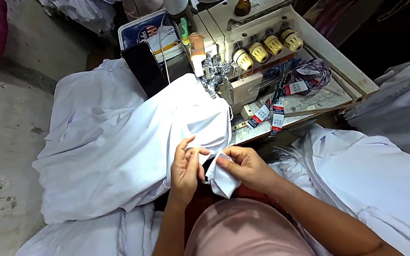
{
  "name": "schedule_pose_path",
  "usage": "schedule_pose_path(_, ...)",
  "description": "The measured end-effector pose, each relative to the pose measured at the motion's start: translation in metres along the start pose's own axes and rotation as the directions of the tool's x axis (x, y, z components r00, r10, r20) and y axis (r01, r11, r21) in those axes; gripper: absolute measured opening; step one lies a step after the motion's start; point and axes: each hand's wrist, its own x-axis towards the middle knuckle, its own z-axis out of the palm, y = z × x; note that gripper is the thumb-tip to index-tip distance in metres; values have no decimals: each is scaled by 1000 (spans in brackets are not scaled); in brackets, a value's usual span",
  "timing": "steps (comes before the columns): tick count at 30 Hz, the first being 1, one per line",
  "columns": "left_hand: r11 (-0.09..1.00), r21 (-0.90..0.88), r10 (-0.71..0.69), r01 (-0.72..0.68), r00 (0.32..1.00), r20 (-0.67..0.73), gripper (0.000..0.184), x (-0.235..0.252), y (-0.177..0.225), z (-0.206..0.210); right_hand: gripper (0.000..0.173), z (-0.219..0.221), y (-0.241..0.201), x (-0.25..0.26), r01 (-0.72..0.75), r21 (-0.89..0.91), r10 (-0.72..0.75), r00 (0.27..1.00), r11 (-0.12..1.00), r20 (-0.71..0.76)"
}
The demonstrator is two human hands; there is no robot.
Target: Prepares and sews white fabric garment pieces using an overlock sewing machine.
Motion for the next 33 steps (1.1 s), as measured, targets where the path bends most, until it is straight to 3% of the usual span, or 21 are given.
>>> schedule_pose_path(1, 988, -150, -23, 28, 999, 32, 43, -8, -1, 5, 9, 1, 0, 2, -19, 39, 21, 999, 999, -40)
schedule_pose_path(3, 968, -248, 51, -31, 996, 77, 58, -20, -10, 15, 10, 0, 1, 5, -61, 96, 68, 995, 993, -69)
schedule_pose_path(4, 973, -208, 119, -103, 991, 63, 59, -23, -17, 18, 10, -1, 1, 6, -82, 100, 89, 994, 992, -70)
schedule_pose_path(6, 965, -18, 261, -260, 965, 32, 33, -20, -29, 12, 10, -4, 2, 7, -106, 30, 107, 993, 994, -45)
schedule_pose_path(8, 906, 182, 363, -381, 923, 126, 16, -9, -29, -5, 13, -11, 3, 8, -73, -132, 78, 996, 989, 32)
schedule_pose_path(11, 849, 323, 298, -418, 885, 358, 18, 9, -11, -25, 26, -25, -1, 13, 67, -343, 27, 965, 937, 262)
schedule_pose_path(13, 856, 344, 185, -385, 851, 491, 23, 19, 1, -31, 33, -32, -4, 16, 195, -337, -37, 905, 921, 425)
schedule_pose_path(16, 951, 132, 142, -280, 773, 619, 39, 31, 0, -32, 36, -34, -10, 17, 276, -261, -99, 837, 925, 538)
schedule_pose_path(18, 985, -171, 143, -37, 733, 665, 36, 31, -13, -26, 32, -34, -13, 16, 292, -238, -110, 814, 926, 570)
schedule_pose_path(21, 781, -513, 145, 357, 694, 705, 9, 23, -32, -7, 27, -36, -14, 14, 331, -202, -159, 796, 922, 584)
schedule_pose_path(23, 709, -543, 108, 449, 693, 713, 16, 21, -33, -1, 26, -40, -13, 11, 344, -206, -177, 808, 916, 562)
schedule_pose_path(25, 835, -351, -42, 423, 685, 727, 23, 25, -21, -11, 26, -43, -9, 6, 350, -264, -175, 839, 899, 515)
schedule_pose_path(27, 973, 69, -200, 221, 654, 729, 24, 39, 3, -32, 24, -44, 2, 0, 330, -366, -150, 885, 870, 441)
schedule_pose_path(28, 960, 267, -256, 82, 641, 723, 27, 46, 16, -42, 23, -42, 10, -2, 309, -399, -145, 909, 863, 390)
schedule_pose_path(30, 858, 488, -275, -160, 660, 699, 24, 60, 40, -56, 22, -34, 27, -4, 284, -390, -192, 947, 876, 258)
schedule_pose_path(33, 682, 625, -52, -381, 827, 560, 18, 80, 53, -54, 22, -18, 36, 8, 323, -333, -360, 932, 886, -54)
